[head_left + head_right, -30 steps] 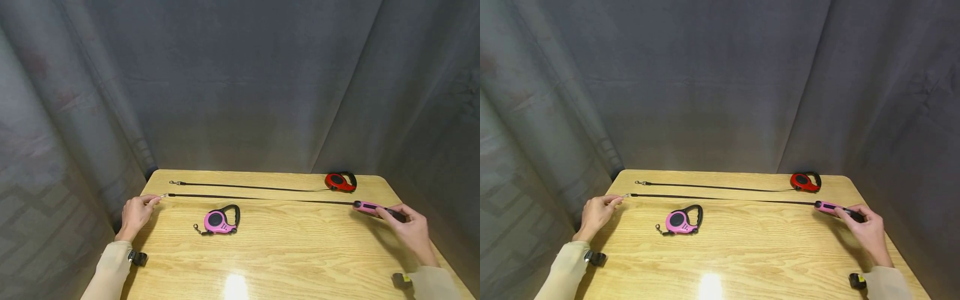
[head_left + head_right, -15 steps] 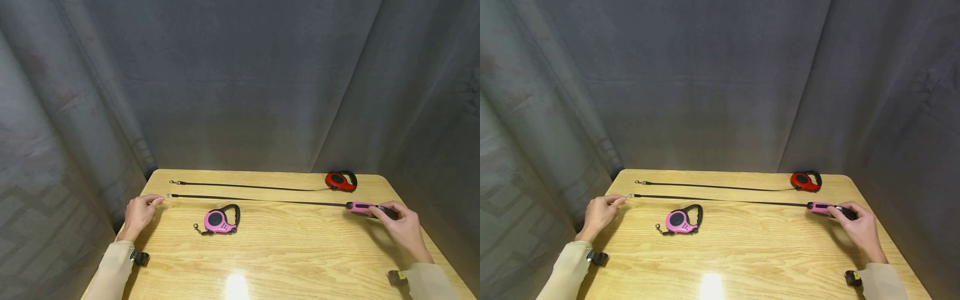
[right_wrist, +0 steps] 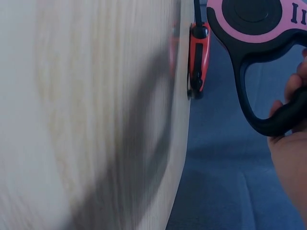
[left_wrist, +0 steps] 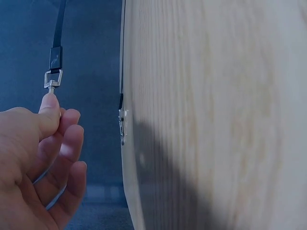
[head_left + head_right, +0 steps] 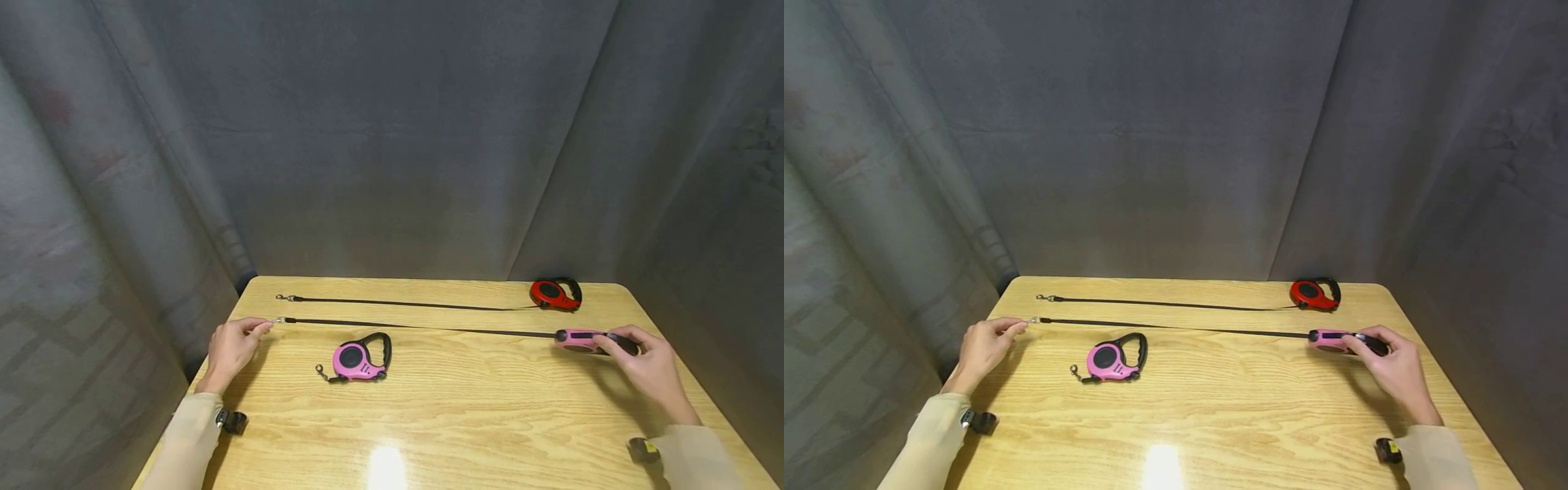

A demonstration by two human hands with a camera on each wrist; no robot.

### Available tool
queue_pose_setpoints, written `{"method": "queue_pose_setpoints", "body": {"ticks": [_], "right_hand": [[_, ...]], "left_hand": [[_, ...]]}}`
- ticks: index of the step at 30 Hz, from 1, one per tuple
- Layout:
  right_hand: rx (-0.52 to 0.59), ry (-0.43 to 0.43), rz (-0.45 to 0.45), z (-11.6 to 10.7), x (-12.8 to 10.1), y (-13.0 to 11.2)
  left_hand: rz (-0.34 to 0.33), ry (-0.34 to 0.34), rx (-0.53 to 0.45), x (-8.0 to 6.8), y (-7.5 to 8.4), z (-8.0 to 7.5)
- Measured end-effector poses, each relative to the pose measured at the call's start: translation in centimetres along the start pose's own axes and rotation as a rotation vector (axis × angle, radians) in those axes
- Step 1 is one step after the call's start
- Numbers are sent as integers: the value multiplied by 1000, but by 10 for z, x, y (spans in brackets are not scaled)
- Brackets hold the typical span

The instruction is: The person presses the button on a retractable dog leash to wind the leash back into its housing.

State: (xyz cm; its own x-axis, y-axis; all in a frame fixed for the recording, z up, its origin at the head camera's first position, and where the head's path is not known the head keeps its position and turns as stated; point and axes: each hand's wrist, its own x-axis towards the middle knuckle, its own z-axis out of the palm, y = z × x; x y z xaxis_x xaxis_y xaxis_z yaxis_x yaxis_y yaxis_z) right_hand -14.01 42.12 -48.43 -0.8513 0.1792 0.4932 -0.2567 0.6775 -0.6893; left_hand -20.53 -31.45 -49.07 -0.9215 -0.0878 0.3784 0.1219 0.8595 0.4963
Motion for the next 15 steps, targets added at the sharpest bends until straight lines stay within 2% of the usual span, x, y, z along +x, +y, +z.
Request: {"method": "queue_pose_setpoints", "body": {"ticks": [15], "right_hand": [[-47, -82, 28, 10, -3, -12]], "left_hand": [[3, -21, -26, -2, 5, -1]]}}
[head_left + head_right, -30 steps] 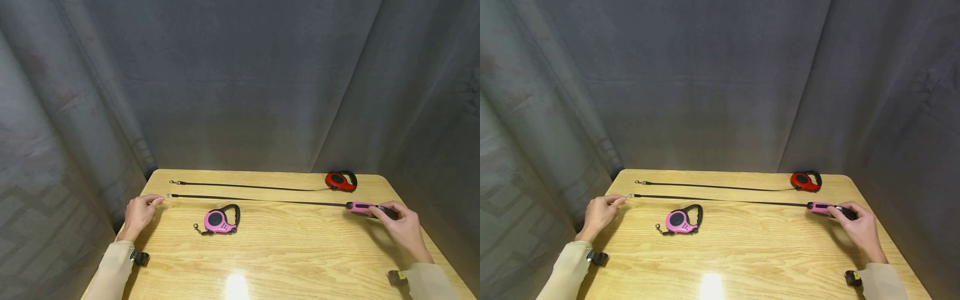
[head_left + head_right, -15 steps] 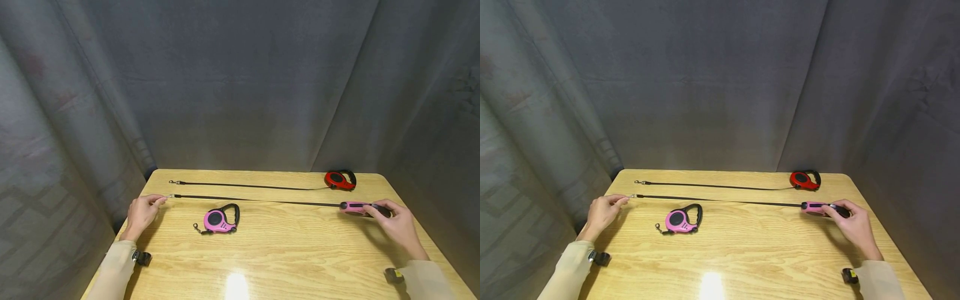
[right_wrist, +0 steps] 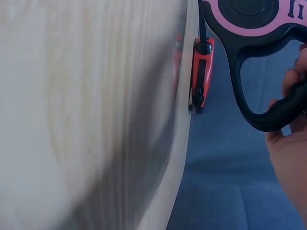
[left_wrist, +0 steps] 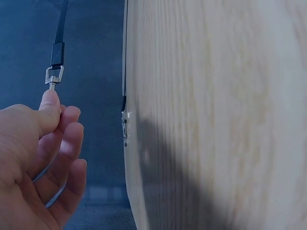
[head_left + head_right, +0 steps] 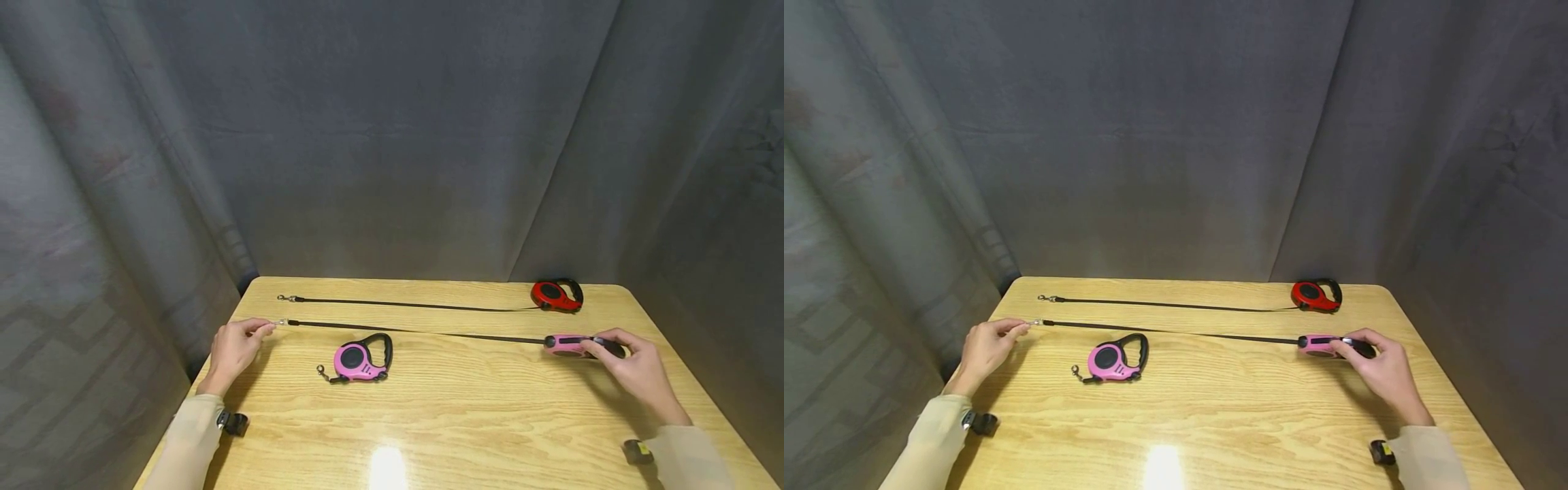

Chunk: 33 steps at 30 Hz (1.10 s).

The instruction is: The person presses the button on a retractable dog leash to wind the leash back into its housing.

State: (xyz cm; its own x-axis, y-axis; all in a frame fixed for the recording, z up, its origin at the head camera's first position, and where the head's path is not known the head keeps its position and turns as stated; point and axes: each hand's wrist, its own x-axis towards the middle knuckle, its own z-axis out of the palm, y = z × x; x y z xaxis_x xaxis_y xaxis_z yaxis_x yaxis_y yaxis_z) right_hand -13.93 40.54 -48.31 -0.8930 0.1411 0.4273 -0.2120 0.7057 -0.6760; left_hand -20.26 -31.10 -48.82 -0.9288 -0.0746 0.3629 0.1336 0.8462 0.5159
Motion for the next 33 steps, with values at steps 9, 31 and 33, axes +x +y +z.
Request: {"method": "queue_pose_setpoints", "body": {"ticks": [9, 31, 33], "right_hand": [[-8, -32, -6, 4, 1, -6], [-34, -62, -33, 15, 1, -20], [-29, -63, -41, 17, 1, -20]], "left_hand": [[7, 6, 8, -1, -1, -1], [24, 15, -1, -3, -4, 4], [25, 14, -4, -3, -4, 4]]}}
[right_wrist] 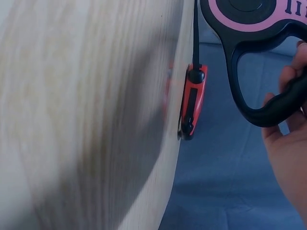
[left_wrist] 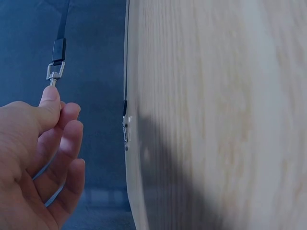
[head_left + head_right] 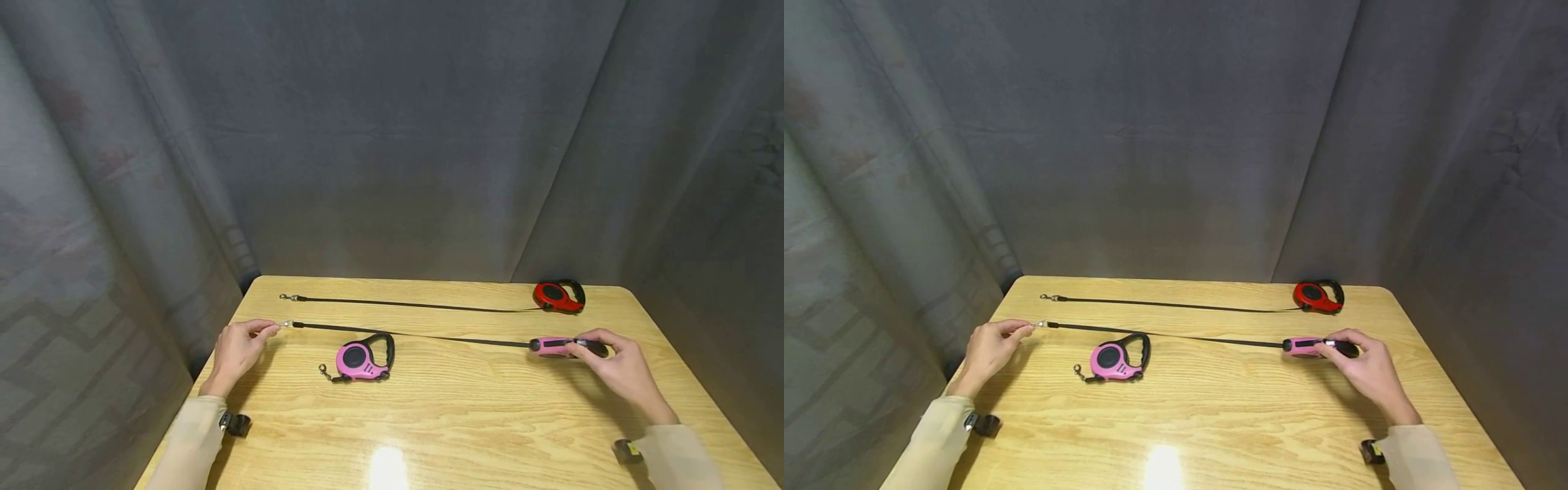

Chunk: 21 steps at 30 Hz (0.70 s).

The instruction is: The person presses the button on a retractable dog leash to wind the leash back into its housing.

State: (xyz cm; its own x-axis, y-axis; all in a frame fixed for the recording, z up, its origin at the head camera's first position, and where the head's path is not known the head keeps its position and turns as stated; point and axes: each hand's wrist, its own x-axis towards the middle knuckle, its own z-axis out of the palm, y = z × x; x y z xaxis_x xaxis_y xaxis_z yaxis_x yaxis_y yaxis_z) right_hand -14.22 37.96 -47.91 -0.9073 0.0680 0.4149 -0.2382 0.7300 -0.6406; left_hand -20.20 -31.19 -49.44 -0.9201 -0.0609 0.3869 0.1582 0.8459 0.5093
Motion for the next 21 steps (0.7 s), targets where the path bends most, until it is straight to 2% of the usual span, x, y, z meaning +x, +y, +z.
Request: {"method": "queue_pose_setpoints", "body": {"ticks": [10, 21], "right_hand": [[10, -1, -24, 7, 1, -3], [9, 4, -22, 11, 1, -6]], "left_hand": [[-2, -23, -12, -2, 4, 0], [9, -17, -8, -2, 5, 1]]}}
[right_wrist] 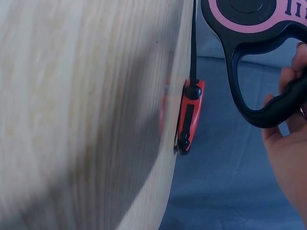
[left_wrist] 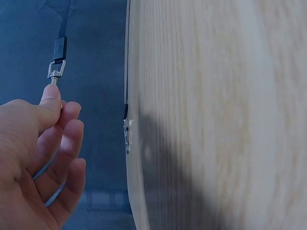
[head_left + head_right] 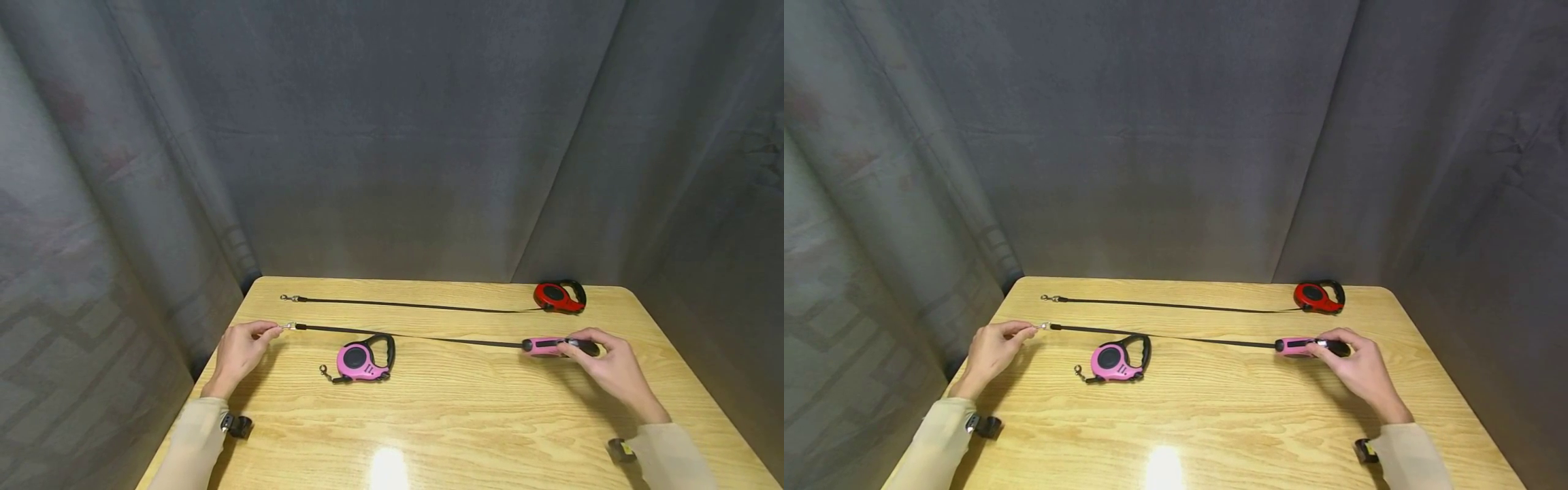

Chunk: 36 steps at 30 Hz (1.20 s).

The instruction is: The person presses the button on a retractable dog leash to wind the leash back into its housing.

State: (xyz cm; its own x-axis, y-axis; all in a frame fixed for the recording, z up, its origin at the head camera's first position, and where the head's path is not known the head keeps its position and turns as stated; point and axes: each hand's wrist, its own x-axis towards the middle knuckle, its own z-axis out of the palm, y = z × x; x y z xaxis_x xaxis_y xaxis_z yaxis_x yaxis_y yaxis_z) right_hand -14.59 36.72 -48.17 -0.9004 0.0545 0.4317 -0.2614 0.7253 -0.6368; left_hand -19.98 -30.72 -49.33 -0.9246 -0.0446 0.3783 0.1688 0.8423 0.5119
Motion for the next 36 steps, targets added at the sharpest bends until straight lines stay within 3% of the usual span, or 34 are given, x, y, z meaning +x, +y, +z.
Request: {"method": "queue_pose_setpoints", "body": {"ticks": [11, 36], "right_hand": [[-5, -16, 11, 3, 3, -7], [37, -28, -60, 13, 3, -18]], "left_hand": [[29, 11, -1, 1, 2, 0], [4, -19, -48, -2, 10, 2]]}}
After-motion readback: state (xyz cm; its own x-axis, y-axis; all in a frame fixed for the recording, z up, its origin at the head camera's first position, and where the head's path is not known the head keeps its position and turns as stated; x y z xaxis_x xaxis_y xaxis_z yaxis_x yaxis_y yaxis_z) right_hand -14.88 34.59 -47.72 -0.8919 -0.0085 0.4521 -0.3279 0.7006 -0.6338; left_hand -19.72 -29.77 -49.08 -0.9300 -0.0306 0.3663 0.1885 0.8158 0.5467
